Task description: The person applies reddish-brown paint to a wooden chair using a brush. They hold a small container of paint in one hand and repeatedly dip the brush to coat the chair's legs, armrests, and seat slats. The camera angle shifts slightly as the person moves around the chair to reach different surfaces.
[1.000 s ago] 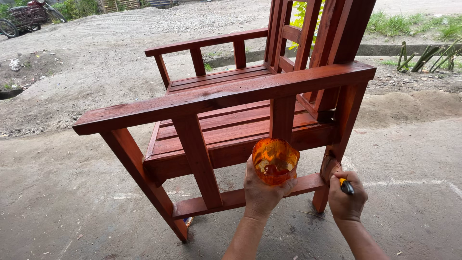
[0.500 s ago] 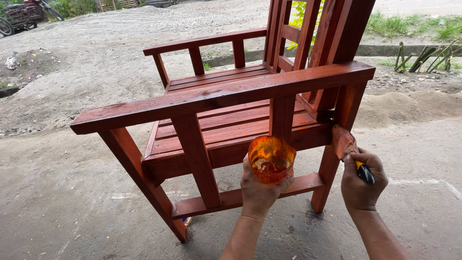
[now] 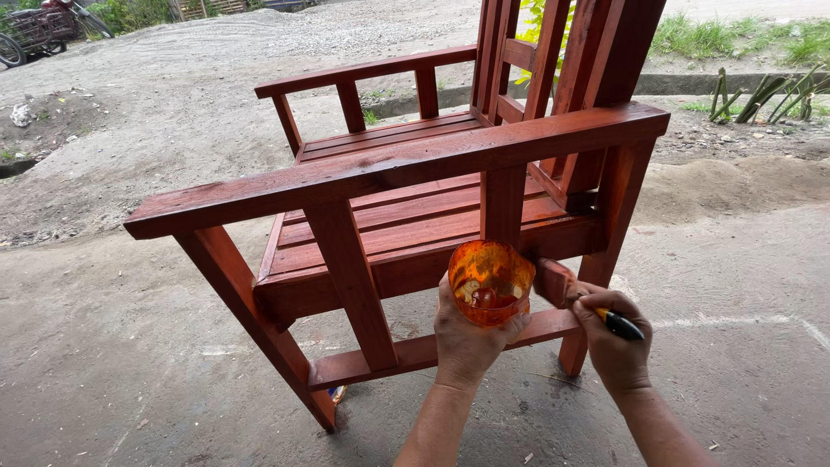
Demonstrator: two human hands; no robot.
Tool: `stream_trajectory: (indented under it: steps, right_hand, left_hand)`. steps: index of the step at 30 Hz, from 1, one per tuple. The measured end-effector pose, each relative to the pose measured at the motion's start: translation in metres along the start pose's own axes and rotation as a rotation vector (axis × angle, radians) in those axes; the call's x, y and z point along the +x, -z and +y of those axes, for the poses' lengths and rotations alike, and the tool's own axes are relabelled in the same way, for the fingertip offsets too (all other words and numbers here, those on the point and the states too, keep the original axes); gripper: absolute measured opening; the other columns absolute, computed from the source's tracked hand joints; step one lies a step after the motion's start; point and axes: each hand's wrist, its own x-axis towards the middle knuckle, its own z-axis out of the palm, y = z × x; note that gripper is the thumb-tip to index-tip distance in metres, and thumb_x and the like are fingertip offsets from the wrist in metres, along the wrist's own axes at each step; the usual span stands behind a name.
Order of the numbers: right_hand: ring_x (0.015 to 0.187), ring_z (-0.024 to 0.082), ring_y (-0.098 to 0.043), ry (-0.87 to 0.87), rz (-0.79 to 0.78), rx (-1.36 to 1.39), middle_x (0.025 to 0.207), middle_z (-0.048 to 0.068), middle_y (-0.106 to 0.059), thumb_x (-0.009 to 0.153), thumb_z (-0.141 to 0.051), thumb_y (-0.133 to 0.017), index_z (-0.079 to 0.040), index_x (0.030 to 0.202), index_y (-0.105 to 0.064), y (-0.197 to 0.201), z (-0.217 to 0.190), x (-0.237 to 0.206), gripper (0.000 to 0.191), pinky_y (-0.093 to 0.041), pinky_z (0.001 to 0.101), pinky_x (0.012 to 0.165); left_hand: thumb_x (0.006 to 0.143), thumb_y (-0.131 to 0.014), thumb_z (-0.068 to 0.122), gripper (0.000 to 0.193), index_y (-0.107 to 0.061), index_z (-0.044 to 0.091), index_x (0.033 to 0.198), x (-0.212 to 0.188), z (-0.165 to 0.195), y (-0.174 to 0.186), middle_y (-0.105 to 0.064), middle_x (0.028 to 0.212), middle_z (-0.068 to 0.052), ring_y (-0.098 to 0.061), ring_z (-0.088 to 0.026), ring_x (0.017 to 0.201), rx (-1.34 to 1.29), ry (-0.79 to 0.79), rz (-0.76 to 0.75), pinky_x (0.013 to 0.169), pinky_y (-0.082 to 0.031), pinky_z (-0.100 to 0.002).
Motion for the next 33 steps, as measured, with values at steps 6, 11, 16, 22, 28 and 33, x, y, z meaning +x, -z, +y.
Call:
stream_trajectory:
  steps: [6,11,16,22,28,33]
  right_hand:
    - [0.112,0.016,-0.070,0.073,0.276,-0.057,0.121,0.009,-0.071,0.100,-0.004,-0.070,-0.012,0.099,-0.067,0.011,-0.005,0.015,0.008,-0.060,0.0281,0.100]
    - [0.105,0.016,-0.072,-0.043,-0.030,0.081,0.117,0.008,-0.074,0.093,-0.003,-0.070,-0.012,0.090,-0.068,-0.012,-0.011,-0.001,0.009,-0.062,0.0284,0.093]
    - [0.101,0.016,-0.073,-0.091,-0.098,0.067,0.113,0.009,-0.075,0.092,-0.003,-0.070,-0.012,0.089,-0.070,0.000,-0.016,0.011,0.010,-0.064,0.0276,0.090]
    - [0.103,0.015,-0.071,-0.015,0.109,-0.031,0.112,0.007,-0.073,0.095,0.000,-0.071,-0.009,0.092,-0.068,0.017,-0.014,0.019,0.010,-0.061,0.0265,0.094]
    - [0.091,0.015,-0.074,-0.252,-0.210,0.037,0.096,0.007,-0.075,0.089,-0.003,-0.072,-0.009,0.085,-0.072,-0.004,-0.023,0.021,0.007,-0.064,0.0269,0.084]
    - [0.085,0.016,-0.073,-0.253,-0.248,0.014,0.093,0.007,-0.073,0.089,-0.003,-0.073,-0.008,0.089,-0.071,-0.008,-0.049,0.048,0.006,-0.064,0.0302,0.074]
  left_hand:
    - [0.068,-0.095,0.027,0.092,-0.037,0.018,0.139,0.001,0.002,0.002,-0.061,0.130,-0.003,-0.067,-0.018,0.122,0.021,-0.017,0.029,0.098,-0.065,-0.028]
    - [0.067,-0.094,0.029,0.094,-0.035,0.019,0.139,0.002,0.000,0.000,-0.064,0.130,-0.001,-0.069,-0.017,0.120,-0.012,0.018,0.013,0.095,-0.063,-0.028]
    - [0.070,-0.095,0.028,0.092,-0.036,0.018,0.140,-0.001,0.000,-0.005,-0.062,0.131,-0.003,-0.068,-0.018,0.122,0.023,-0.040,0.017,0.097,-0.064,-0.029]
    - [0.067,-0.095,0.023,0.091,-0.037,0.018,0.137,0.002,0.003,0.002,-0.061,0.130,-0.004,-0.067,-0.019,0.121,0.024,0.008,0.040,0.098,-0.066,-0.029]
    - [0.065,-0.095,0.027,0.090,-0.038,0.019,0.134,0.001,0.006,0.004,-0.062,0.128,-0.004,-0.068,-0.019,0.120,0.033,0.059,0.046,0.099,-0.066,-0.029]
    - [0.068,-0.094,0.030,0.090,-0.036,0.019,0.135,0.000,0.005,0.009,-0.060,0.129,-0.003,-0.067,-0.019,0.121,0.082,0.020,0.043,0.100,-0.066,-0.029]
